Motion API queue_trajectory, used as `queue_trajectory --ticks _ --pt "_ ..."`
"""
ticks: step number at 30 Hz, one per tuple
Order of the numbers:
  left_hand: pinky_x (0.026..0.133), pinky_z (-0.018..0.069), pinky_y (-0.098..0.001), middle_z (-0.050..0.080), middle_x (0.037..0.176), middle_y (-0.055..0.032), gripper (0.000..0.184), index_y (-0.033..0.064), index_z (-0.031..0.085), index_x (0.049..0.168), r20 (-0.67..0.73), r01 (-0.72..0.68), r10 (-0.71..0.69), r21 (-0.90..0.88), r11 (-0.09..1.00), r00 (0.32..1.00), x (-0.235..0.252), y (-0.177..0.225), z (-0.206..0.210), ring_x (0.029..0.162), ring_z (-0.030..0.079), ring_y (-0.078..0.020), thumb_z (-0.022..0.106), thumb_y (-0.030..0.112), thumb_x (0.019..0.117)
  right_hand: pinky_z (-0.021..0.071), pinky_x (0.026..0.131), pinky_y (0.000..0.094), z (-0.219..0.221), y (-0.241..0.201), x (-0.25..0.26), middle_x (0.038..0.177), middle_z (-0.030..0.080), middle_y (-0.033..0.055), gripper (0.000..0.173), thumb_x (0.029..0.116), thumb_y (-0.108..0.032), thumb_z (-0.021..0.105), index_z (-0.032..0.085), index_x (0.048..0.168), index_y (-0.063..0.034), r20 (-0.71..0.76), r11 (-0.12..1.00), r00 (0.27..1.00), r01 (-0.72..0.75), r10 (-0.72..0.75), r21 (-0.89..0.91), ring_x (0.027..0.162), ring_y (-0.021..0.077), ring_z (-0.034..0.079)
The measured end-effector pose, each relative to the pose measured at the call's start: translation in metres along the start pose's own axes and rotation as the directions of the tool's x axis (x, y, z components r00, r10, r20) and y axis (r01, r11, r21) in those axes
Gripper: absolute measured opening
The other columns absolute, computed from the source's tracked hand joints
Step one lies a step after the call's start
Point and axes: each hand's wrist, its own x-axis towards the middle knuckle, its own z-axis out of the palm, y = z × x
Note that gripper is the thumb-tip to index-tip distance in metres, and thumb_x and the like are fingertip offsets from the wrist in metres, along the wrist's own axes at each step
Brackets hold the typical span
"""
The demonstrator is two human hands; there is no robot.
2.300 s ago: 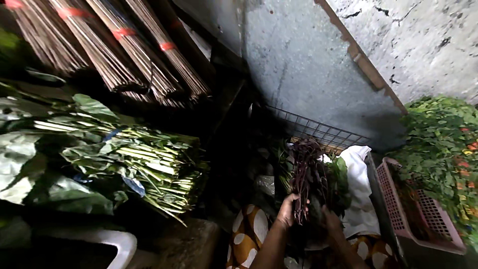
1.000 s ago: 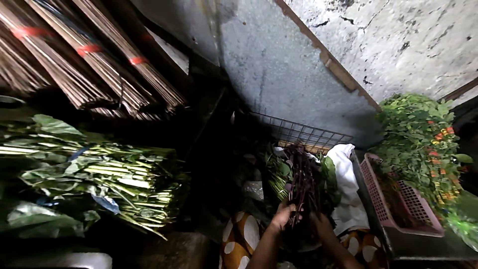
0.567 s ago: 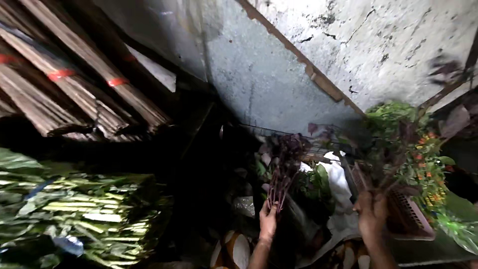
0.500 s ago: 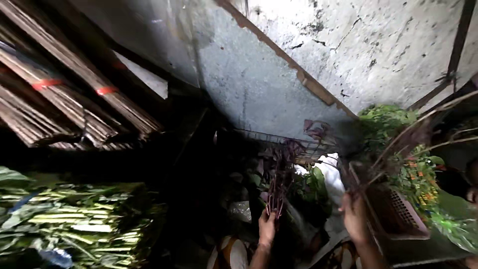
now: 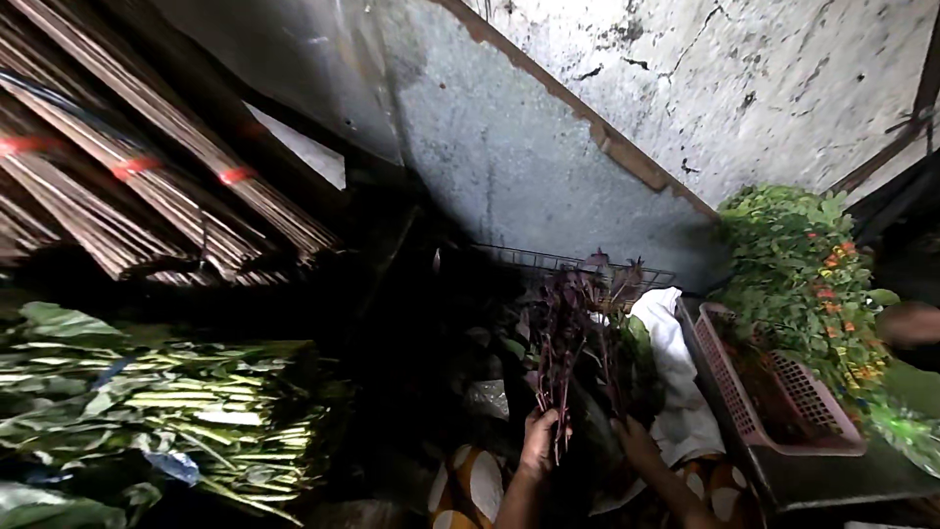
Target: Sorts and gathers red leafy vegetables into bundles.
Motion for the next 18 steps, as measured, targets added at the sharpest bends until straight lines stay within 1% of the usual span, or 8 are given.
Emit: queue_trajectory --ticks 3,6,7,9,11,13,16,18 --pt "0.049 0.0548 -0.0301 0.065 0.073 -0.0123 0.02 -0.0051 0.055 0.112 0.034 0.021 -0.021 -0.005 1.0 0.999 0.001 -0.001 0.002 0.054 0.063 -0.0178 0.05 0.002 0.094 0.049 0.1 0.0548 0.001 -0.012 -0.006 0.123 0.063 0.0278 0.05 0.11 -0.035 0.045 0.053 0.139 0.0047 0.023 1.0 1.0 0.0 0.0 -0.012 0.112 0.0387 0.064" --pt "0.049 0.0546 -0.0303 0.064 0.073 -0.0123 0.017 -0.0049 0.055 0.111 0.04 0.052 -0.051 -0.002 0.999 0.998 -0.002 -0.001 0.005 0.054 0.062 -0.0181 0.048 0.004 0.0989 0.0515 0.094 0.0526 0.009 -0.009 -0.006 0.117 0.064 0.0262 0.05 0.1098 -0.037 0.045 0.054 0.136 0.0049 0.022 0.998 0.998 -0.062 0.061 0.034 0.103 0.0364 0.065" --pt "0.049 0.0546 -0.0303 0.064 0.073 -0.0124 0.017 -0.0049 0.055 0.111 0.038 0.059 -0.059 -0.006 0.998 0.998 -0.002 0.0 0.005 0.054 0.062 -0.0182 0.047 0.005 0.0995 0.0516 0.096 0.0533 0.012 -0.007 -0.006 0.121 0.063 0.0272 0.053 0.1094 -0.039 0.046 0.051 0.14 0.0043 0.009 0.994 0.995 -0.098 0.098 0.053 0.107 0.0373 0.065" --pt "0.049 0.0545 -0.0305 0.064 0.073 -0.0123 0.017 -0.0046 0.056 0.111 0.051 0.067 -0.066 -0.015 0.998 0.996 -0.003 -0.001 0.003 0.054 0.062 -0.0183 0.047 0.007 0.101 0.0495 0.103 0.0552 0.016 -0.006 -0.008 0.136 0.057 0.0287 0.064 0.1082 -0.044 0.046 0.035 0.152 0.0009 -0.03 0.982 0.984 -0.172 0.175 0.075 0.121 0.04 0.062" --pt "0.049 0.0543 -0.0304 0.064 0.074 -0.0121 0.017 -0.0035 0.056 0.11 0.067 0.075 -0.073 -0.019 0.997 0.995 -0.002 -0.001 0.002 0.054 0.062 -0.0183 0.047 0.008 0.1009 0.0487 0.104 0.0569 0.021 -0.004 -0.007 0.14 0.055 0.0299 0.067 0.1084 -0.044 0.046 0.027 0.156 -0.001 -0.106 0.979 0.976 -0.182 0.191 0.093 0.124 0.042 0.06" --pt "0.049 0.0545 -0.0311 0.065 0.075 -0.0128 0.018 -0.0032 0.056 0.109 0.077 0.085 -0.082 -0.03 0.996 0.994 -0.001 -0.001 0.001 0.054 0.062 -0.0191 0.047 0.01 0.1011 0.0493 0.104 0.0563 0.024 -0.003 -0.01 0.137 0.058 0.0281 0.061 0.1096 -0.039 0.044 0.03 0.155 -0.0014 -0.154 0.993 0.981 -0.119 0.115 -0.016 0.123 0.0411 0.062" --pt "0.049 0.0547 -0.0315 0.066 0.077 -0.0133 0.019 -0.0023 0.055 0.11 0.096 0.099 -0.094 -0.047 0.994 0.991 -0.001 0.001 0.002 0.055 0.062 -0.0194 0.044 0.01 0.1008 0.0402 0.115 0.0539 0.024 0.002 -0.011 0.149 0.051 0.0251 0.057 0.1107 -0.039 0.038 0.042 0.152 -0.0005 0.007 0.936 0.999 0.033 -0.032 -0.349 0.138 0.0392 0.05" --pt "0.048 0.0544 -0.0315 0.066 0.078 -0.0134 0.02 -0.0019 0.055 0.11 0.111 0.1 -0.093 -0.06 0.993 0.989 -0.001 0.002 0.001 0.055 0.062 -0.0194 0.042 0.011 0.1012 0.0382 0.117 0.0551 0.022 0.008 -0.005 0.15 0.049 0.0258 0.055 0.1108 -0.04 0.036 0.048 0.15 -0.0032 0.076 0.917 0.994 0.099 -0.075 -0.387 0.14 0.0402 0.048"
